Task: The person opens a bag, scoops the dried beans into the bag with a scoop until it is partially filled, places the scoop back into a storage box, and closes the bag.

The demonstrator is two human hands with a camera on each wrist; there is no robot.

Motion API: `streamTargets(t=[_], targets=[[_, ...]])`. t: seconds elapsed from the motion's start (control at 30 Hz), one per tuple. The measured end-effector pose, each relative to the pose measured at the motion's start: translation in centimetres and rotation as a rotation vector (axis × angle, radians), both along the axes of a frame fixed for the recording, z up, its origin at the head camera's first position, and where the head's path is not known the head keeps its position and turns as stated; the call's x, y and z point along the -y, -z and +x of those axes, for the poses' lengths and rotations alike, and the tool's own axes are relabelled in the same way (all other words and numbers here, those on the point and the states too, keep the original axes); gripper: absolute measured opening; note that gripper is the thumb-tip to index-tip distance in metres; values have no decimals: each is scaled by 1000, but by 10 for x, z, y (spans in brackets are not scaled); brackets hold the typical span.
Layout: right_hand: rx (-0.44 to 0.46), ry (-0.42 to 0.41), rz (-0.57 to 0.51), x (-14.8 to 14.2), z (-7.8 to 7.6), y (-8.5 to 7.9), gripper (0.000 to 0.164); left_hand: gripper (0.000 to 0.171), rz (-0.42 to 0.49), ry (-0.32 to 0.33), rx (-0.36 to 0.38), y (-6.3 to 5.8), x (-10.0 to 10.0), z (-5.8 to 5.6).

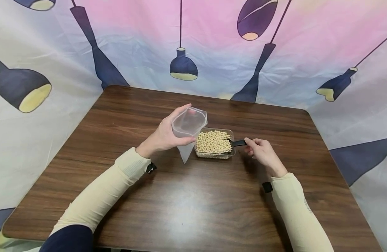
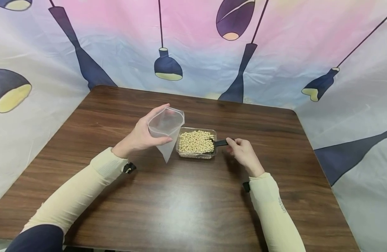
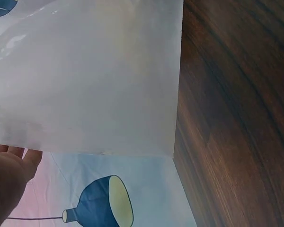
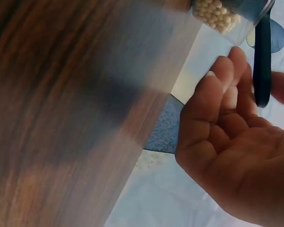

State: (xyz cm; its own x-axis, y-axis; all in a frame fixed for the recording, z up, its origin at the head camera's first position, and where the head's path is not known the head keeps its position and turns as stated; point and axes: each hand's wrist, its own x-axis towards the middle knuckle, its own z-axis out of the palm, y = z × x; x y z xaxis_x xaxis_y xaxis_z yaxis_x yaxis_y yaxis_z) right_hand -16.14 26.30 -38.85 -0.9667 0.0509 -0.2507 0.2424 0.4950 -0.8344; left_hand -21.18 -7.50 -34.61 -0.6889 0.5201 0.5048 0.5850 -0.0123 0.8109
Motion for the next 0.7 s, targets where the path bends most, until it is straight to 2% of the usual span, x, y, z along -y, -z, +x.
streamTargets(t=[0.17,0.5,0.7], targets=[[-25,4,-20,1,0,-5,50,96,13,-9,-6,16,5,-12],[-128,59,-44,10,4,-19,50,92,5,-15,12,17,7,-14],[-155,103,-71,13,7,-24,49,92,4,-24,4,18,8,-15]])
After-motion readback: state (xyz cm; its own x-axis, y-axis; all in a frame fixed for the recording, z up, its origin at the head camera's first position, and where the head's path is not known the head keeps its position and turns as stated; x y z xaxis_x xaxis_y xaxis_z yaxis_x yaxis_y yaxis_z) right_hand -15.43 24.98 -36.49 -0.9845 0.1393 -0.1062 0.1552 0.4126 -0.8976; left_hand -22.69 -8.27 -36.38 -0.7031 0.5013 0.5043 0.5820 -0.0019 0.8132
